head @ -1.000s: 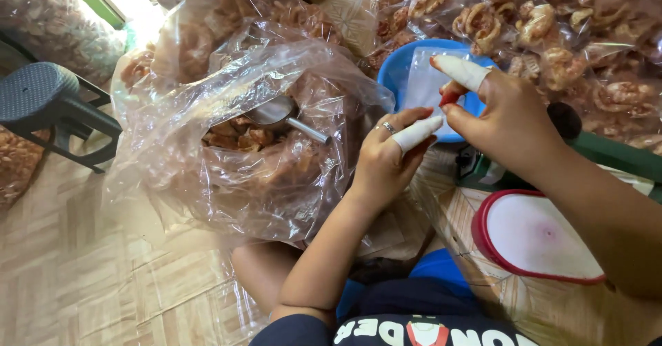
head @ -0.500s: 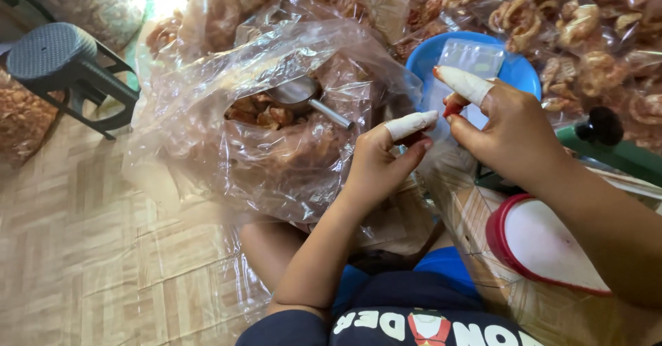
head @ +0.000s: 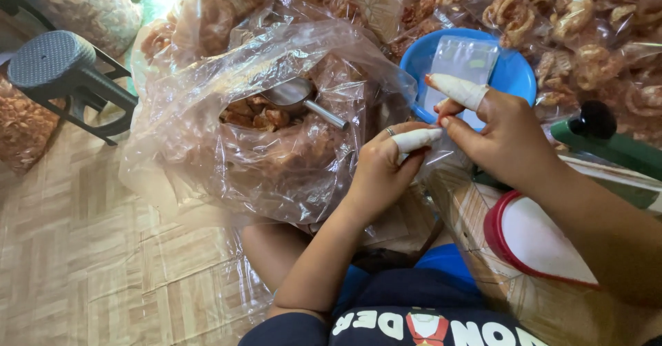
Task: Scooping snacks from a bulk container into small plastic bags and sealing them with a heat sealer.
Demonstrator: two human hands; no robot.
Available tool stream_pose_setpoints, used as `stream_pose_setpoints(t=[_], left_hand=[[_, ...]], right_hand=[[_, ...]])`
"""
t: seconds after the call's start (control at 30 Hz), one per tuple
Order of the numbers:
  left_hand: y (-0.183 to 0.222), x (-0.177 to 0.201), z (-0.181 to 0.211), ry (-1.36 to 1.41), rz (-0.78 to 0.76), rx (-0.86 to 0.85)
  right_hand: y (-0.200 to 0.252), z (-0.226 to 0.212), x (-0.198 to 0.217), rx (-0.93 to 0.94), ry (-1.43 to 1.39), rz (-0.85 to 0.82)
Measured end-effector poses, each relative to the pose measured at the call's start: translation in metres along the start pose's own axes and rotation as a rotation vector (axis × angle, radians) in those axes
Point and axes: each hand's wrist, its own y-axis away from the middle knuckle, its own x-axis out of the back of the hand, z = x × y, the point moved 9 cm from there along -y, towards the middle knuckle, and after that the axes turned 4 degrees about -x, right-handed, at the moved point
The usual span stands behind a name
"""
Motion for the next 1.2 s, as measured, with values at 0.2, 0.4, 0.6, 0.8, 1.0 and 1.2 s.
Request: stream_pose_setpoints(t=[0.2, 0.4, 0.6, 0.8, 1.0, 1.2], left_hand=[[0.005, -0.009, -0.014, 0.423, -0.053, 0.273], [0.038, -0.023, -0.049, 0.797, -0.019, 0.389], [0.067, 0.009, -0.055, 0.674, 0.174, 0.415], [0.094, 0.071, -0.036, 0.505, 0.337, 0.345], [0.119, 0.120, -0.023, 0.517, 0.452, 0.400], [0.137, 0.150, -0.017, 0.409, 0.560, 0.438]], right_hand=[[0.004, -0.001, -0.001, 0.025, 0.011, -0.031], [0.000, -0.036, -0.004, 0.302, -0.087, -0.039], [-0.037, -0.061, -0.059, 0.506, 0.024, -0.077], [-0.099, -0.035, -0.182, 0.441, 0.599, -0.217], [-0.139, -0.012, -0.225, 0.284, 0.777, -0.335], [-0.160, -0.013, -0.203, 0.164, 0.735, -0.375]])
